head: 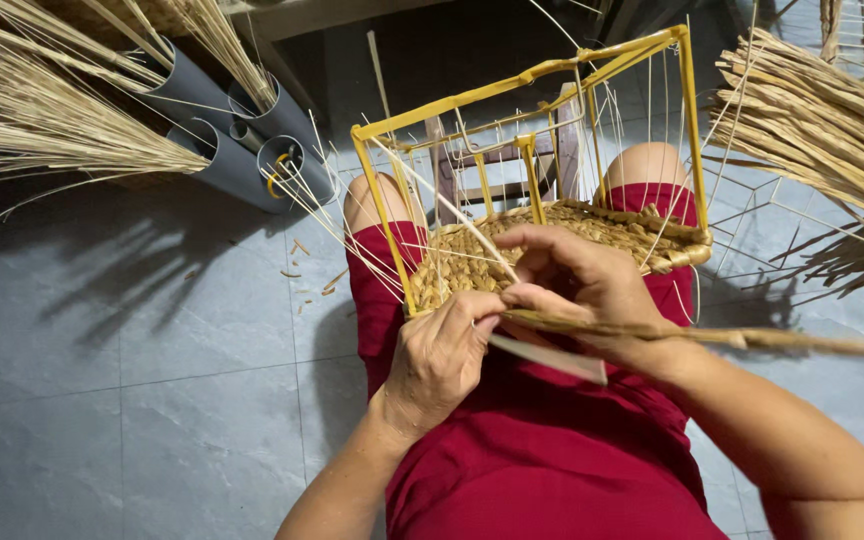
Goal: The person sits on the floor with a bamboo basket frame on their lap and weaves dried palm strips around the frame's spokes, folding and tucking the strips to build up the woven side wall. They briefly use tape and cut a strip with scissors, then continue weaving strips around the frame.
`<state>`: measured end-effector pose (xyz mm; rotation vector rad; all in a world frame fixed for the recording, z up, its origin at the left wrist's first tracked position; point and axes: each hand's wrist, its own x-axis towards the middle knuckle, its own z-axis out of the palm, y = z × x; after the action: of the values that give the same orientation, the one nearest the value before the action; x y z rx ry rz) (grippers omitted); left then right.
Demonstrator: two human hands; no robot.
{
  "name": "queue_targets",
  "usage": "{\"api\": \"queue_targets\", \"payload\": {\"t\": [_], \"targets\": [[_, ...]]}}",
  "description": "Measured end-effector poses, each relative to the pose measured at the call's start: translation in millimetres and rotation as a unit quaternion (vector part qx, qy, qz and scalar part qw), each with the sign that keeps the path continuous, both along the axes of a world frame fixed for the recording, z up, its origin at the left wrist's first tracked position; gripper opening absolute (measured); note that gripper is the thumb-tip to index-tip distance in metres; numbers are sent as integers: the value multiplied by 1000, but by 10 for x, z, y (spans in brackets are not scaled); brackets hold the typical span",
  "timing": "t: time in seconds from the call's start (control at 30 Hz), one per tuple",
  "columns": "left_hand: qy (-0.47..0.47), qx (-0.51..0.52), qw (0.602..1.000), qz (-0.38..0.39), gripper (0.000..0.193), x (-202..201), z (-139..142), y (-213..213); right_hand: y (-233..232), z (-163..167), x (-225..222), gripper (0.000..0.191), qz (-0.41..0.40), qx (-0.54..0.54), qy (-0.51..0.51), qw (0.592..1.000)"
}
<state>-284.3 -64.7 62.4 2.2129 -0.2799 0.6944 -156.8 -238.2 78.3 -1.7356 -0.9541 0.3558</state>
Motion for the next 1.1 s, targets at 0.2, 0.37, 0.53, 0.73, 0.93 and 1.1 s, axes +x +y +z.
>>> {"api": "queue_targets", "payload": {"t": [0.2, 0.37, 0.53, 0.73, 0.93, 1.1], "targets": [[179, -136, 974, 3, 8, 88, 178, 14, -230, -182, -105, 7, -85, 275, 207, 935], [266, -158, 950, 39, 10, 198, 302, -12, -369, -63, -356, 8, -19, 384, 363, 849], [162, -35, 986, 23, 13, 228, 365, -115, -360, 122, -301, 11, 19, 170, 168, 971], [193, -76, 978, 8, 15, 220, 424, -60, -225, 282, 88, 28, 65, 92, -19, 994], [230, -137, 963, 38, 14, 225, 439, -124, -472, 429, 90, 37, 16, -103, -265, 959], [128, -132, 980, 73, 12, 161, 370, -196, -528, 280, 78, 20, -30, -171, -338, 925]]}}
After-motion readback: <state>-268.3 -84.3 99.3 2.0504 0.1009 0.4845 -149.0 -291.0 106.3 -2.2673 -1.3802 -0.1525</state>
